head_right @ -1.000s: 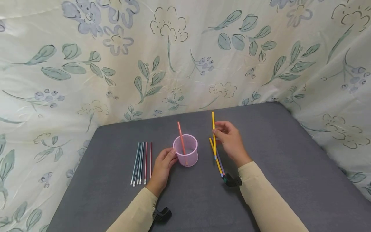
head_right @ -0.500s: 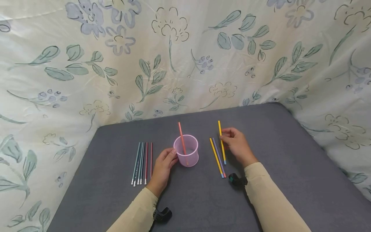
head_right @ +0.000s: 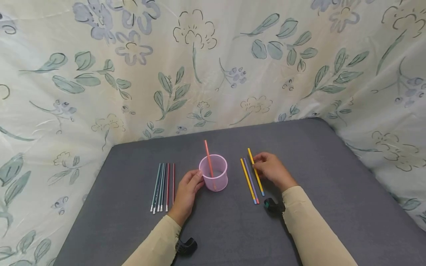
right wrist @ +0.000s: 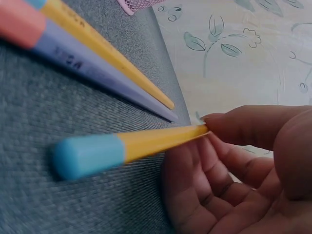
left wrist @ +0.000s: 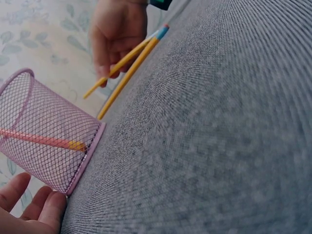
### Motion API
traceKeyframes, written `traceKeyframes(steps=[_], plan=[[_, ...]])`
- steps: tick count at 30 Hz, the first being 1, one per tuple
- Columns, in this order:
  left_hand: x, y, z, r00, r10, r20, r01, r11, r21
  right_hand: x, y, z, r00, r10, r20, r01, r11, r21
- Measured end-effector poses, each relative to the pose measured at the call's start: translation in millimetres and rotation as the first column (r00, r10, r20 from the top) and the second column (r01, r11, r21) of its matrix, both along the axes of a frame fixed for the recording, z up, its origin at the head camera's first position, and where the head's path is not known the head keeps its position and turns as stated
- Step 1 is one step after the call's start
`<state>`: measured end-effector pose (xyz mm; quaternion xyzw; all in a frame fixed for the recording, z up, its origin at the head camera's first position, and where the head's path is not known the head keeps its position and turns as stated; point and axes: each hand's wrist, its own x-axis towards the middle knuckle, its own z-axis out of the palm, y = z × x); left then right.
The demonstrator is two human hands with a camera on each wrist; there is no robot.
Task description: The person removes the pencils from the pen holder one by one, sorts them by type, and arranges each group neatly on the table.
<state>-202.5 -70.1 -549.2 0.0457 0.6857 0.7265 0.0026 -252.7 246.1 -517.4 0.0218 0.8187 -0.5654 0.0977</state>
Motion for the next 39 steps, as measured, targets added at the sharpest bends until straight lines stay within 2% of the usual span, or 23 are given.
traceKeyframes(steps=[8, 18, 31, 39], plan=[[0.2, -0.2, 2.6, 1.0, -0.005, -0.012, 0.005, 1.0, 0.0, 1.8, 1, 3.8, 0.999, 0.006, 0.047, -0.008, 0.999, 0.046], [-0.4, 1.3, 3.3, 1.0, 0.017, 0.01, -0.017, 1.0, -0.022, 3.2, 2, 7.3, 0.999, 0.01, 0.044, -0.013, 0.997, 0.07], [0.4, 0.5, 6.0, 1.0, 0.008, 0.023, -0.008, 1.0, -0.025, 7.2, -6, 14.1, 0.995, 0.037, -0.094, -0.045, 0.996, -0.081], [0.5, 0.8, 6.4, 1.0, 0.008, 0.016, -0.008, 1.0, -0.02, 8.3, -18, 16.4, 0.987, 0.039, -0.155, -0.059, 0.991, -0.124]])
